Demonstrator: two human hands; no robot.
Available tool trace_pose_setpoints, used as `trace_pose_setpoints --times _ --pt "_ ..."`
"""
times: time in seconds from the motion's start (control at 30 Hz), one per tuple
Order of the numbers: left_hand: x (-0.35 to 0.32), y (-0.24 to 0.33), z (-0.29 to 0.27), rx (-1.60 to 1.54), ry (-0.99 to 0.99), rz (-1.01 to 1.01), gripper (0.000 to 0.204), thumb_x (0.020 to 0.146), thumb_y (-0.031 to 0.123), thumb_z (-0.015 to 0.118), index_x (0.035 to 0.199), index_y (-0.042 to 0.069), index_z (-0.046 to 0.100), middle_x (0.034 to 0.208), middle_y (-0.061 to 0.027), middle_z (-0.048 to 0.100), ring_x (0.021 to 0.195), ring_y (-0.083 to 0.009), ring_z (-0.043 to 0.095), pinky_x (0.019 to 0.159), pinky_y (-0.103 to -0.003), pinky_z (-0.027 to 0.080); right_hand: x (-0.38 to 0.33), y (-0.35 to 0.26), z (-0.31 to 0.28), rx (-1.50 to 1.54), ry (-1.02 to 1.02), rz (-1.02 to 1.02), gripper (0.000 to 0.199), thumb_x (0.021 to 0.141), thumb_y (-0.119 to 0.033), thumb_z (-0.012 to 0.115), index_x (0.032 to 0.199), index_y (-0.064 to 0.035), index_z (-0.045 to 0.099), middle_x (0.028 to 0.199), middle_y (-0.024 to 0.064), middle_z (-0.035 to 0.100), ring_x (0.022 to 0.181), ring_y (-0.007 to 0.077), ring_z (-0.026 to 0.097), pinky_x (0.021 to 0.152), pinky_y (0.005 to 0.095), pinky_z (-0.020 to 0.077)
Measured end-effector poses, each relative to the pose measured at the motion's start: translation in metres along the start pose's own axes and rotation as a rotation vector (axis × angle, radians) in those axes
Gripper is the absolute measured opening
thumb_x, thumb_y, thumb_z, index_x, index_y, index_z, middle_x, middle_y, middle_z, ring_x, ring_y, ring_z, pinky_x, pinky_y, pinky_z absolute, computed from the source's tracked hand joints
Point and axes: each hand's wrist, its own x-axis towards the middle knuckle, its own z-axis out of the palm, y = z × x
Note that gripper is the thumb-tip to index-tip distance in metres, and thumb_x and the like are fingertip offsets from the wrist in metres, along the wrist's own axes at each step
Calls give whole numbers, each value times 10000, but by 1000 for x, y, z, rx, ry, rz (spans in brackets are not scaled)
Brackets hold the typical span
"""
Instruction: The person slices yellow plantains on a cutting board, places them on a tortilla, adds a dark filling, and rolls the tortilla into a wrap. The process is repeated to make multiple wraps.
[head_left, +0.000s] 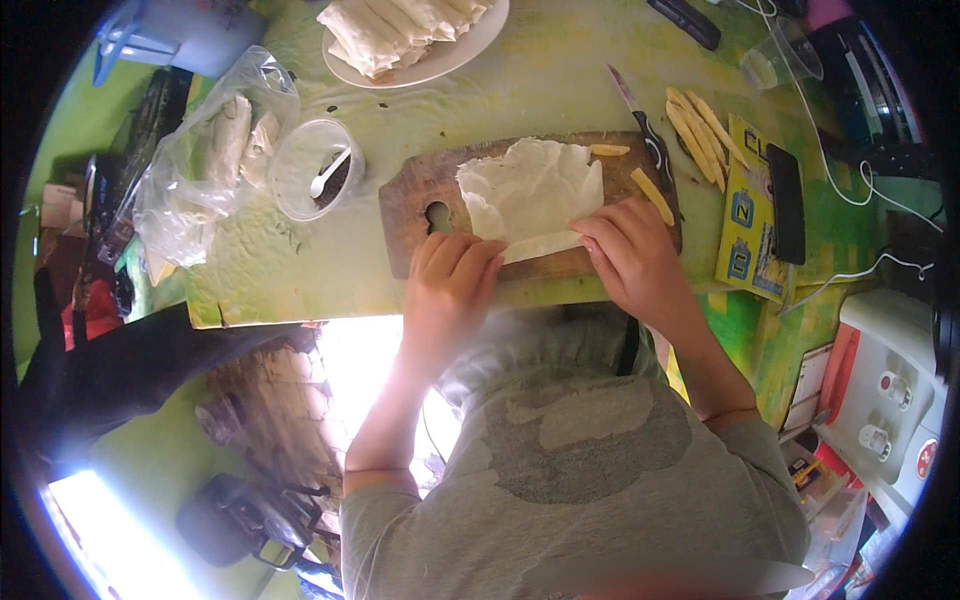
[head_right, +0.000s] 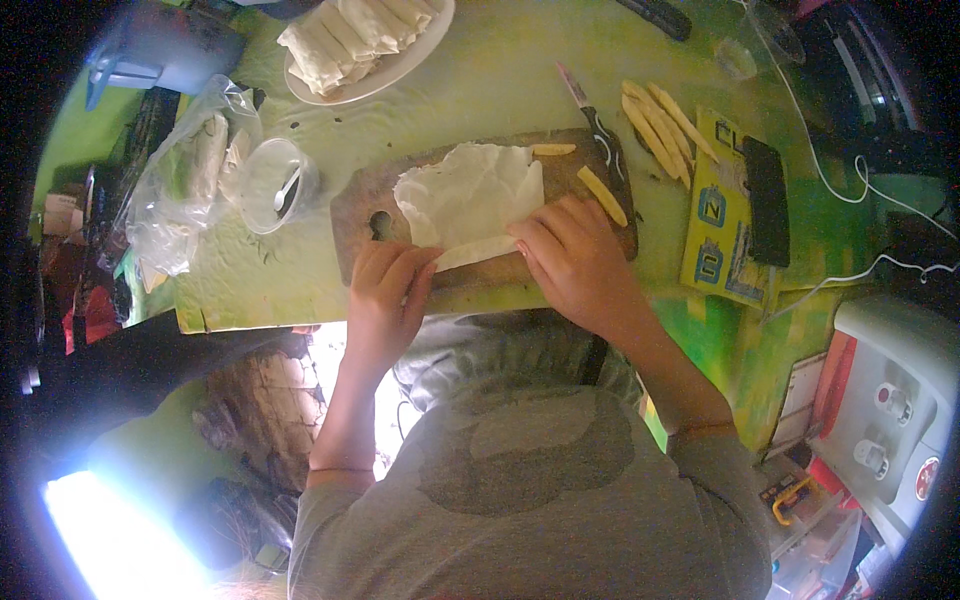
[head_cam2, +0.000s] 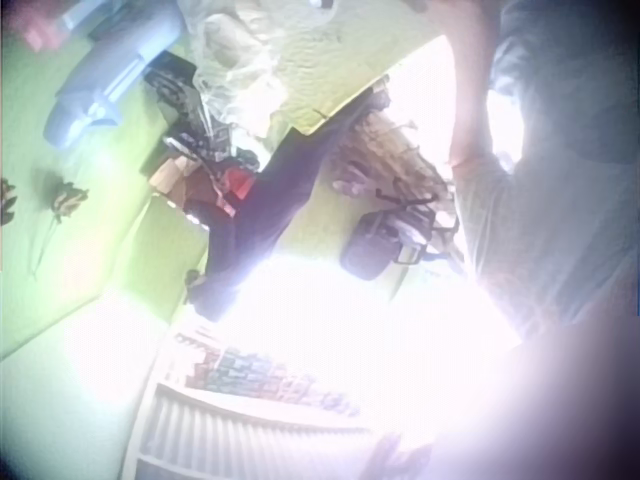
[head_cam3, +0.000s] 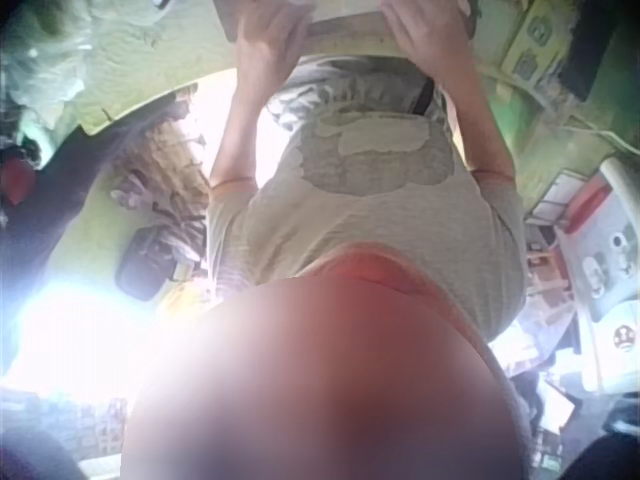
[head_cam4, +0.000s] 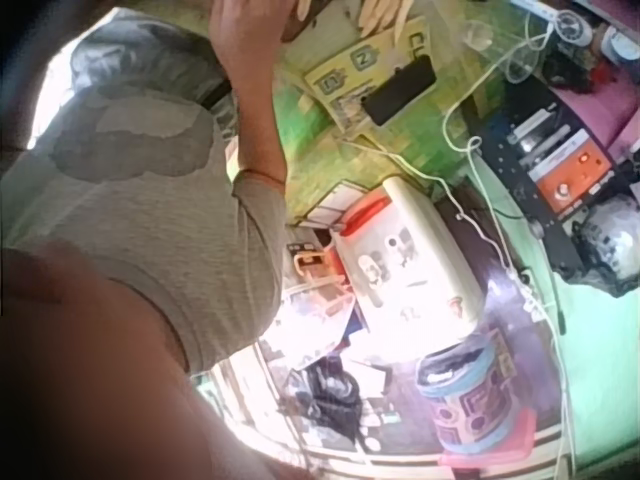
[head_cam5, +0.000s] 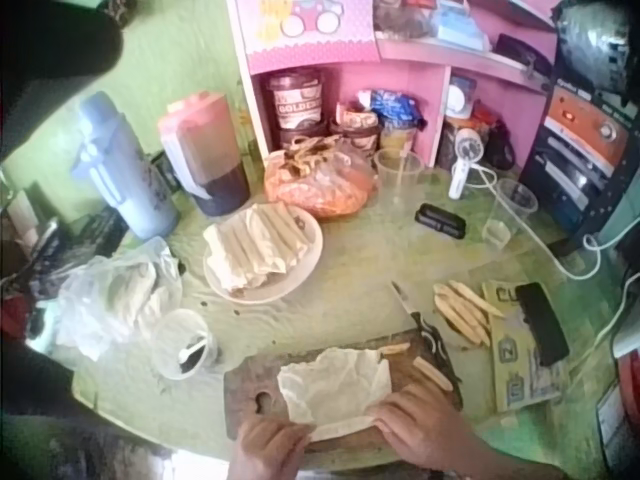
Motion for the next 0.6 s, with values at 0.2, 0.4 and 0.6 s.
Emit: trace_pose_setpoints --times 0.2,0.4,0.6 --pt "8 5 1 52 24 -48 165 825 0 685 989 22 693 919 -133 625 860 -324 584 752 -408 467 -8 -11 6 -74 43 106 167 837 -83 641 999 -50 622 945 130 553 905 337 541 789 455 415" --pt "15 -3 7 49 129 53 159 784 1 707 934 40 672 903 -104 604 823 -292 574 725 -395 480 -11 -6 14 -15 98 100 168 817 -91 651 977 -60 613 952 130 532 911 331 534 800 449 416" --pt "11 -7 4 -27 3 48 178 779 -16 719 947 27 680 952 -125 636 915 -325 605 792 -412 490 -5 -1 12 -61 71 6 206 814 -147 693 1003 -100 626 969 97 529 914 306 533 797 437 416"
